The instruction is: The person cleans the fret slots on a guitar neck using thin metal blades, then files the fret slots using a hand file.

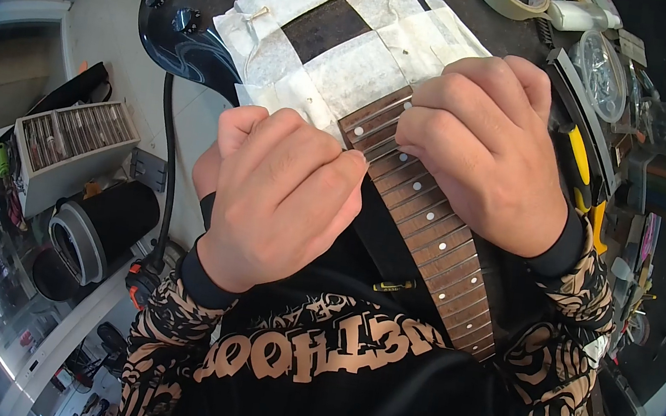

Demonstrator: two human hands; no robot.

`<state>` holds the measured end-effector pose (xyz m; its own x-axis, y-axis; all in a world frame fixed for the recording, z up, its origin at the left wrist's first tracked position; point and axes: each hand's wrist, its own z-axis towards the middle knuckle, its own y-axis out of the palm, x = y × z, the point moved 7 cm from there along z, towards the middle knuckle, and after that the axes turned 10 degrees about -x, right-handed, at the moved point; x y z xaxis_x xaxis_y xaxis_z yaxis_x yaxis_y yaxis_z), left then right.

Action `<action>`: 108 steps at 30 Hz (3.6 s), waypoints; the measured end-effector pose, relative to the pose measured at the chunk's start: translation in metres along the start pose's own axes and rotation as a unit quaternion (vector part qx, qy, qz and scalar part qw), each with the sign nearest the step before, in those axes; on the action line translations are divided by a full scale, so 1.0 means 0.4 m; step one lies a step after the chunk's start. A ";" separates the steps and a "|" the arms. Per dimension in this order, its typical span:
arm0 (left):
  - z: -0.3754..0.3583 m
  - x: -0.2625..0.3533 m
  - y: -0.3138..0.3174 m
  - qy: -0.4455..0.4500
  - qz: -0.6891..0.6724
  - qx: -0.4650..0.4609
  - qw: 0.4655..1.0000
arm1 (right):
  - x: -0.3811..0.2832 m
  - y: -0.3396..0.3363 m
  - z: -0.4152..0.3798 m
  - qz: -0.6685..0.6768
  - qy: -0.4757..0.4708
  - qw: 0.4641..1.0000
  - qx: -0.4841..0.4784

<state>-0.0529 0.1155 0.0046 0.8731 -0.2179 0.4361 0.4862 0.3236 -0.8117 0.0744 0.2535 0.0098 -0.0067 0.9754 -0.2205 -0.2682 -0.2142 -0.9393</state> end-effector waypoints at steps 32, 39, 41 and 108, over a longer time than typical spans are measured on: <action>-0.021 -0.005 0.000 0.018 -0.047 0.003 0.999 | -0.023 -0.009 -0.004 -0.026 -0.011 0.999 -0.030; -0.030 -0.018 -0.007 0.006 -0.043 0.013 0.999 | -0.020 -0.003 0.017 -0.018 -0.019 0.999 -0.020; -0.032 -0.022 -0.009 0.004 -0.036 0.018 0.999 | -0.021 0.000 0.022 -0.023 -0.025 0.999 -0.016; -0.045 -0.037 -0.016 -0.009 -0.058 0.029 0.998 | -0.041 0.001 0.044 0.017 -0.027 0.998 -0.053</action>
<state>-0.0695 0.0999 -0.0038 0.8112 -0.2411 0.5328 0.5847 0.3502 -0.7318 0.0576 0.2384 0.0178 -0.0672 0.9681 -0.2413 -0.1632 -0.2493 -0.9546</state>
